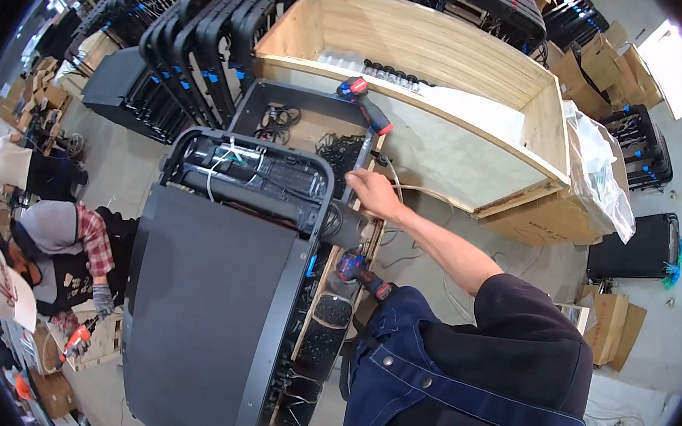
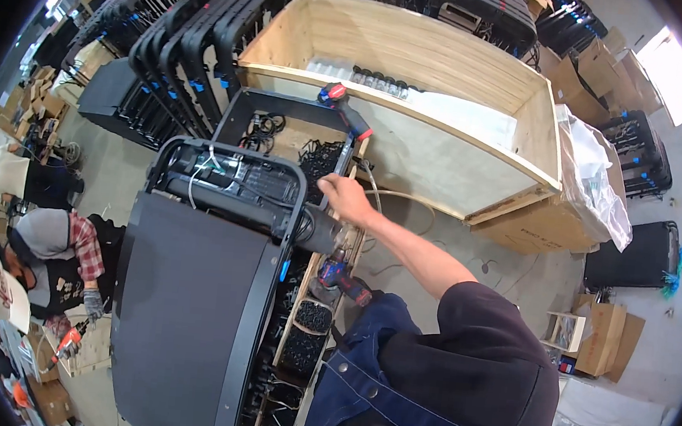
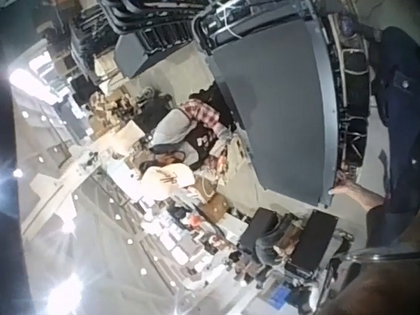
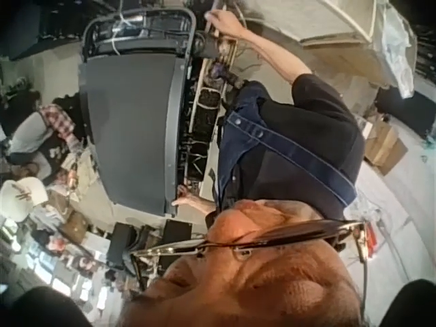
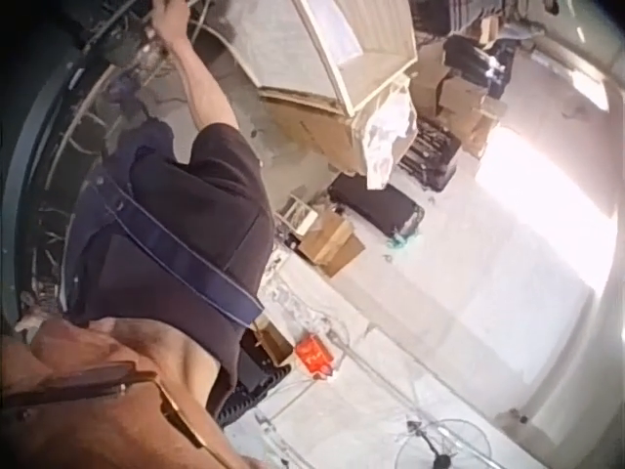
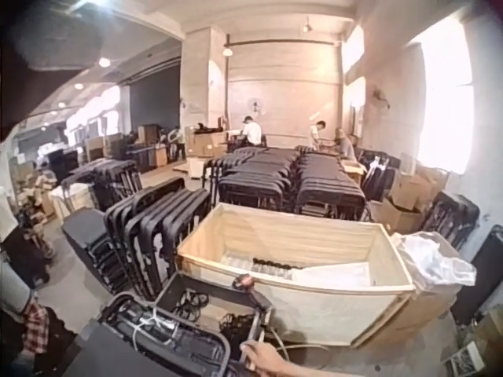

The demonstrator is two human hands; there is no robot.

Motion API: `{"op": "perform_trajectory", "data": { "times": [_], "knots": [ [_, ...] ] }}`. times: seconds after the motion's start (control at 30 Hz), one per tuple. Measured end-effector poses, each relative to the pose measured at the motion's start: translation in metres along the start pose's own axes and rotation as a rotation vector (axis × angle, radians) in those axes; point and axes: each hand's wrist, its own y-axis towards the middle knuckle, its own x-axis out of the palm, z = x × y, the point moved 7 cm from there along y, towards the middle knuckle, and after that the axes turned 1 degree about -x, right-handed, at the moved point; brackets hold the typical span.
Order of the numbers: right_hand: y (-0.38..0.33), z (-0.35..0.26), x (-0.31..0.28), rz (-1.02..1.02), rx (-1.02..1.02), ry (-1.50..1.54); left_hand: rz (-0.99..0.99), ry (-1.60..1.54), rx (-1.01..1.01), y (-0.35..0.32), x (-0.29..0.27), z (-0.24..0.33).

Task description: The person is assembling treadmills on a factory floor, using power tools and attaching various components.

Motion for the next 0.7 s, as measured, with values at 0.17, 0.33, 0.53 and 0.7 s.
{"op": "perform_trajectory", "data": {
  "times": [0.17,0.33,0.53,0.7],
  "knots": [
    [0.039,0.139,-0.017,-0.077,0.281,-0.483,-0.154,-0.137,-0.203,-0.051,-0.015,-0.049],
    [0.072,0.314,-0.023,-0.082,0.522,0.090,-0.079,0.530,-0.681,-0.210,0.045,-0.140],
    [0.127,0.389,0.027,-0.176,0.546,0.463,-0.206,0.871,-0.620,-0.243,-0.030,-0.165],
    [0.146,0.413,-0.001,-0.015,0.548,0.529,-0.151,0.913,-0.636,-0.241,-0.003,-0.173]
  ]
}}
